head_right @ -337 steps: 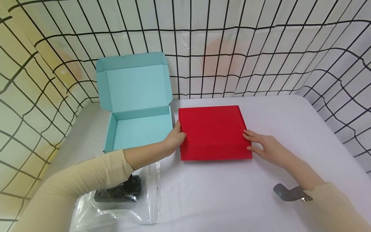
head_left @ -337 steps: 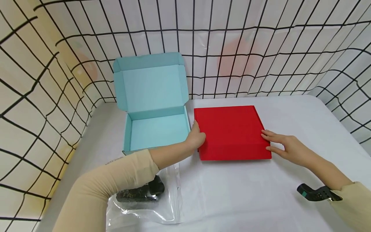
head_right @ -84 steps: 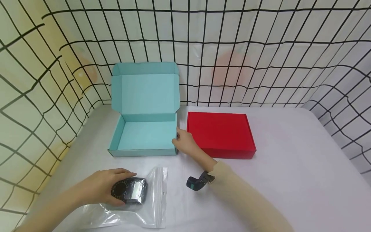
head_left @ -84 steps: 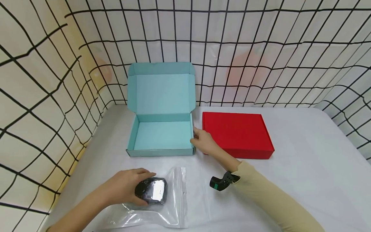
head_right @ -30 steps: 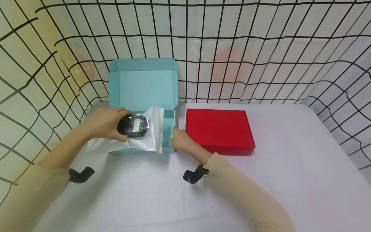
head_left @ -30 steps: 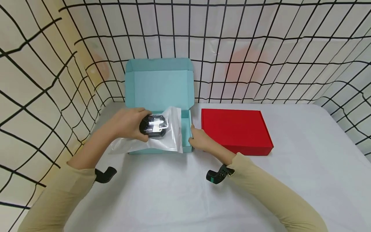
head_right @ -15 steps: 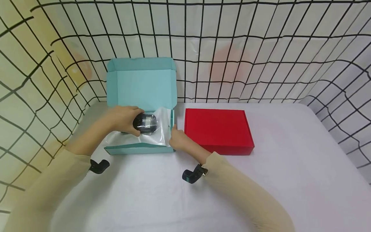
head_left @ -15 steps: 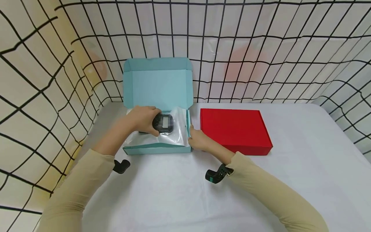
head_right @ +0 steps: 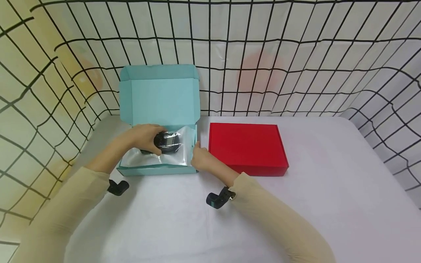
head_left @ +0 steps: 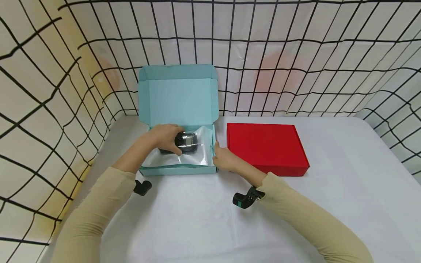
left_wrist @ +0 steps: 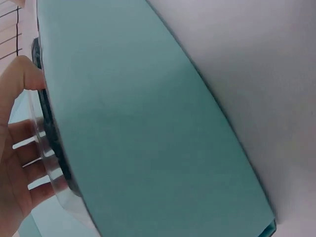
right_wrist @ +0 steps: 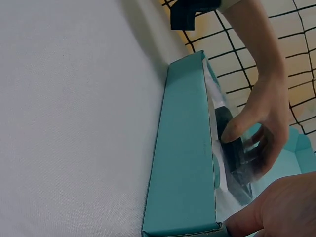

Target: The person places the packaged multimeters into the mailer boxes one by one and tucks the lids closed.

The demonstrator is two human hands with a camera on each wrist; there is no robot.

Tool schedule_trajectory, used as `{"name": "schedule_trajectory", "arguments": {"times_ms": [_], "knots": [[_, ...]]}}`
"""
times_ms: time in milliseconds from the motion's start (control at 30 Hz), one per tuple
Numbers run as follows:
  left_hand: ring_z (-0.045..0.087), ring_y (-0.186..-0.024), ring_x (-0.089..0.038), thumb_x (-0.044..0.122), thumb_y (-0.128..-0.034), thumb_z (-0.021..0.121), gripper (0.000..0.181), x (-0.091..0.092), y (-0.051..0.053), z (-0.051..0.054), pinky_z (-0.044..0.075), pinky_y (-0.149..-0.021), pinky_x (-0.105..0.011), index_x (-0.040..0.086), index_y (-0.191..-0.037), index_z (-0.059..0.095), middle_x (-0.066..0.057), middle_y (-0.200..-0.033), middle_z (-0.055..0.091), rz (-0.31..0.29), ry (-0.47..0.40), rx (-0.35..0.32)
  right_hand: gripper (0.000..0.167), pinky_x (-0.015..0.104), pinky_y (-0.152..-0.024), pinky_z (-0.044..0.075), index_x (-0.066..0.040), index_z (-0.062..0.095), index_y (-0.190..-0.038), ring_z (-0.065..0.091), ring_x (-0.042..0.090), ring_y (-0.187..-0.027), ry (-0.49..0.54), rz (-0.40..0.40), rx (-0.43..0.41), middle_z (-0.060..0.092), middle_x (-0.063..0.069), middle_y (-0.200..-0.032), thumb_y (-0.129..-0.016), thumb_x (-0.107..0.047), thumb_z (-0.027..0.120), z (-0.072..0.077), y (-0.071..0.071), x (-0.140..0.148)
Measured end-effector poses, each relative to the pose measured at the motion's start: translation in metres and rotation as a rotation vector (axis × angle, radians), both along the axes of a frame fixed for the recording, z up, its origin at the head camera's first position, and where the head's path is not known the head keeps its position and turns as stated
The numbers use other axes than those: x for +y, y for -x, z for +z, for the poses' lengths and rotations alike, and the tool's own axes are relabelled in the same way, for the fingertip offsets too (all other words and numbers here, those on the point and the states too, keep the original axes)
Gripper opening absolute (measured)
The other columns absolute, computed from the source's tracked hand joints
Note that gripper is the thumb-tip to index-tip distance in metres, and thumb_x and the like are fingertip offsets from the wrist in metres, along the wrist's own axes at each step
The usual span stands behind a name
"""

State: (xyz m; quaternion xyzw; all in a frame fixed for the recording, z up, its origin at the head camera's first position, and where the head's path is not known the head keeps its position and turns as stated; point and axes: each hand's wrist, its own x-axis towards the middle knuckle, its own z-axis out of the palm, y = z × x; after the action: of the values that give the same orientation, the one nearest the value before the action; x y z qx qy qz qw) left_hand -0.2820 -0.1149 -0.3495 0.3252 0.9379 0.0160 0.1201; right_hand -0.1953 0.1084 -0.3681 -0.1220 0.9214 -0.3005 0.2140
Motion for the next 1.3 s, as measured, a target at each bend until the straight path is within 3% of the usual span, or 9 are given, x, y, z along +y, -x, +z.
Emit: {"name": "schedule_trajectory", "arguments": {"times_ms": [233, 467, 667, 767, 867, 933, 1000, 1167, 1300], "knots": [[0.055, -0.098, -0.023, 0.045, -0.0674, 0.073, 0.08, 0.001, -0.003, -0.009, 0.048, -0.084, -0.04, 0.005, -0.131, 0.047, -0.009, -0.118, 0.057, 0.0, -0.005, -0.015, 0.063, 0.018, -0.042, 0.027, 0.013, 0.003, -0.142, 0.028, 0.009, -0.041, 0.003, -0.008, 0.007, 0.036, 0.0, -0.05, -0.095, -0.007, 0.039, -0.001, 0.0, -0.001], [0.047, -0.119, -0.032, 0.046, -0.0718, 0.071, 0.087, -0.001, -0.004, -0.014, 0.041, -0.095, -0.05, 0.007, -0.141, 0.034, -0.015, -0.138, 0.043, 0.056, 0.039, -0.117, 0.064, 0.018, -0.042, 0.028, 0.013, 0.004, -0.142, 0.029, 0.01, -0.04, -0.008, -0.015, 0.019, 0.037, 0.0, -0.05, -0.095, -0.008, 0.042, -0.001, -0.002, -0.004], [0.049, -0.114, -0.03, 0.046, -0.0758, 0.067, 0.085, 0.002, -0.004, -0.015, 0.043, -0.092, -0.049, 0.01, -0.144, 0.03, -0.015, -0.137, 0.043, 0.067, 0.094, -0.17, 0.064, 0.017, -0.042, 0.029, 0.012, 0.005, -0.142, 0.03, 0.01, -0.04, -0.036, -0.031, 0.031, 0.038, 0.001, -0.05, -0.095, -0.008, 0.044, 0.001, -0.004, -0.005], [0.044, -0.122, -0.033, 0.048, -0.0782, 0.064, 0.084, 0.001, -0.004, -0.014, 0.039, -0.096, -0.052, 0.011, -0.144, 0.028, -0.016, -0.142, 0.038, 0.062, 0.078, -0.198, 0.064, 0.018, -0.042, 0.03, 0.012, 0.008, -0.142, 0.032, 0.011, -0.041, -0.034, -0.037, 0.039, 0.043, 0.004, -0.054, -0.095, -0.01, 0.045, 0.004, -0.005, -0.003], [0.033, -0.131, -0.037, 0.052, -0.0791, 0.062, 0.083, -0.006, -0.002, -0.014, 0.032, -0.102, -0.056, 0.012, -0.144, 0.03, -0.017, -0.147, 0.031, 0.056, -0.024, -0.206, 0.065, 0.024, -0.055, 0.047, 0.013, 0.011, -0.142, 0.055, 0.017, -0.062, -0.018, -0.028, 0.058, 0.063, 0.018, -0.093, -0.095, -0.014, 0.046, 0.008, -0.005, -0.002], [0.032, -0.132, -0.037, 0.055, -0.0783, 0.062, 0.083, -0.011, 0.0, -0.014, 0.032, -0.102, -0.056, 0.012, -0.143, 0.033, -0.017, -0.146, 0.031, 0.052, -0.122, -0.184, 0.065, 0.033, -0.076, 0.053, 0.011, 0.012, -0.143, 0.061, 0.026, -0.093, 0.009, -0.025, 0.072, 0.052, 0.023, -0.127, -0.095, -0.017, 0.047, 0.01, -0.003, -0.001], [0.031, -0.133, -0.037, 0.056, -0.0781, 0.062, 0.083, -0.015, 0.002, -0.013, 0.031, -0.102, -0.056, 0.013, -0.143, 0.035, -0.017, -0.147, 0.03, 0.06, -0.225, -0.167, 0.066, 0.042, -0.091, 0.047, 0.008, 0.013, -0.144, 0.049, 0.033, -0.12, 0.042, -0.034, 0.079, 0.033, 0.021, -0.144, -0.095, -0.019, 0.047, 0.011, 0.001, 0.001], [0.018, -0.137, -0.038, 0.051, -0.0818, 0.062, 0.079, -0.025, 0.004, 0.001, 0.023, -0.103, -0.063, 0.015, -0.145, 0.03, -0.015, -0.152, 0.018, 0.151, -0.441, -0.117, 0.066, 0.045, -0.094, 0.044, -0.001, 0.014, -0.147, 0.044, 0.035, -0.125, 0.169, -0.144, 0.049, 0.03, 0.017, -0.147, -0.095, -0.024, 0.048, 0.013, 0.014, 0.005], [0.011, -0.139, -0.037, 0.04, -0.0854, 0.062, 0.077, -0.035, 0.005, 0.008, 0.02, -0.103, -0.065, 0.016, -0.147, 0.023, -0.013, -0.154, 0.01, 0.288, -0.646, 0.044, 0.067, 0.046, -0.099, 0.04, -0.007, 0.011, -0.148, 0.037, 0.031, -0.131, 0.274, -0.272, 0.062, 0.026, 0.015, -0.15, -0.095, -0.027, 0.046, 0.012, 0.026, 0.007]]}}
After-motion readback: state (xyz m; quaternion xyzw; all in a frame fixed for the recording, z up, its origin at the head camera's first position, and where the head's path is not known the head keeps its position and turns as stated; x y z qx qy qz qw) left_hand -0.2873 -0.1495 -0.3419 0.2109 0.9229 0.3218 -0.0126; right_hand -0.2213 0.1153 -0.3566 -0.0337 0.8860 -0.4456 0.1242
